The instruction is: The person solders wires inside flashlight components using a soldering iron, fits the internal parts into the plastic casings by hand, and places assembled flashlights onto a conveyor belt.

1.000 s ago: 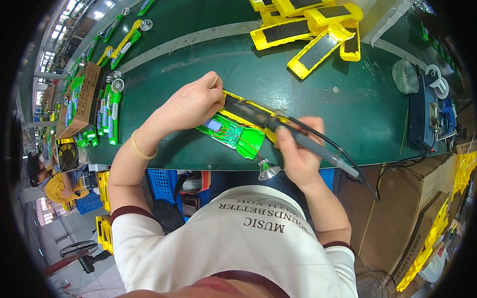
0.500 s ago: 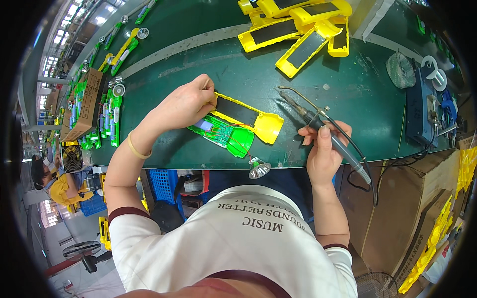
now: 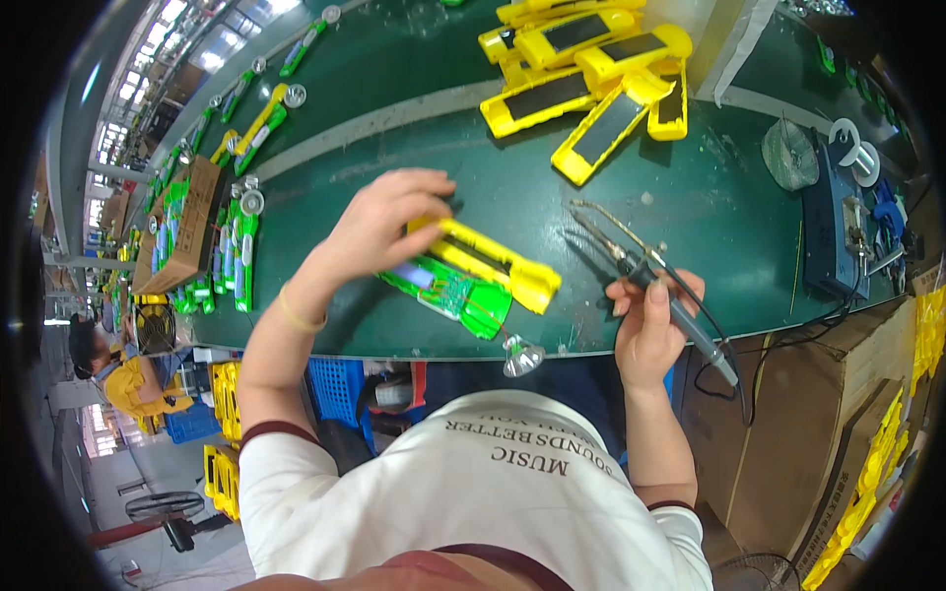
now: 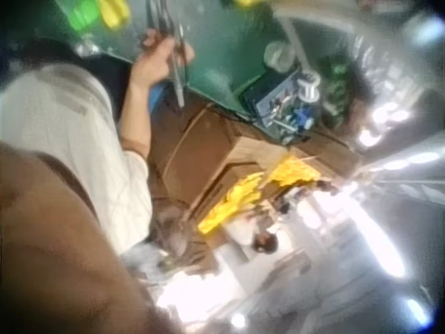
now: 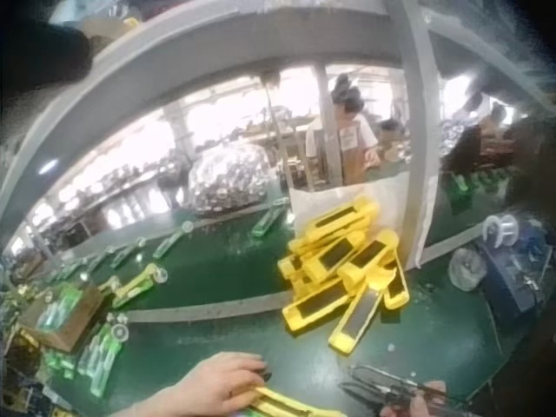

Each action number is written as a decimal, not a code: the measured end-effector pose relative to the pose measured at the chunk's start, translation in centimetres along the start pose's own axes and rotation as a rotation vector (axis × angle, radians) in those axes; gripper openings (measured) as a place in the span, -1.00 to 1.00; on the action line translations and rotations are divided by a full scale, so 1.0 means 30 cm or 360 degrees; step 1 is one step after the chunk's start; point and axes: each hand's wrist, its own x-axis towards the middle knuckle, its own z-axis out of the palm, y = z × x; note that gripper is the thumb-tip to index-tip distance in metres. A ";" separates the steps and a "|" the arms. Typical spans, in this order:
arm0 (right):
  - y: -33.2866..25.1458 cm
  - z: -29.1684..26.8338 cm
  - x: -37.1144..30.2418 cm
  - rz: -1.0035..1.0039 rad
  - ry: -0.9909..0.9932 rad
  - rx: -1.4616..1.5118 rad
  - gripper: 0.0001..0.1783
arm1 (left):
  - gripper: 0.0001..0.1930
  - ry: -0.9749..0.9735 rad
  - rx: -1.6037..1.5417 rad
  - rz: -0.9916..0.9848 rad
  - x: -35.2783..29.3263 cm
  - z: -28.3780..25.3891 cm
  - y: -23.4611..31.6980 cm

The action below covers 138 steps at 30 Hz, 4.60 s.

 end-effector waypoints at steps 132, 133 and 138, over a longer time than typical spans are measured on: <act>-0.011 0.061 0.019 0.0124 -0.0347 -0.0366 -0.73 | -0.89 0.0401 -0.0374 -0.0182 0.010 0.157 0.147; -0.014 0.063 0.020 0.0162 -0.0344 -0.0325 -0.73 | -0.91 0.0389 -0.0345 -0.0256 0.011 0.149 0.155; -0.010 0.053 0.027 0.0174 -0.0347 -0.0247 -0.73 | -0.88 0.0295 -0.0313 -0.0351 0.022 0.136 0.149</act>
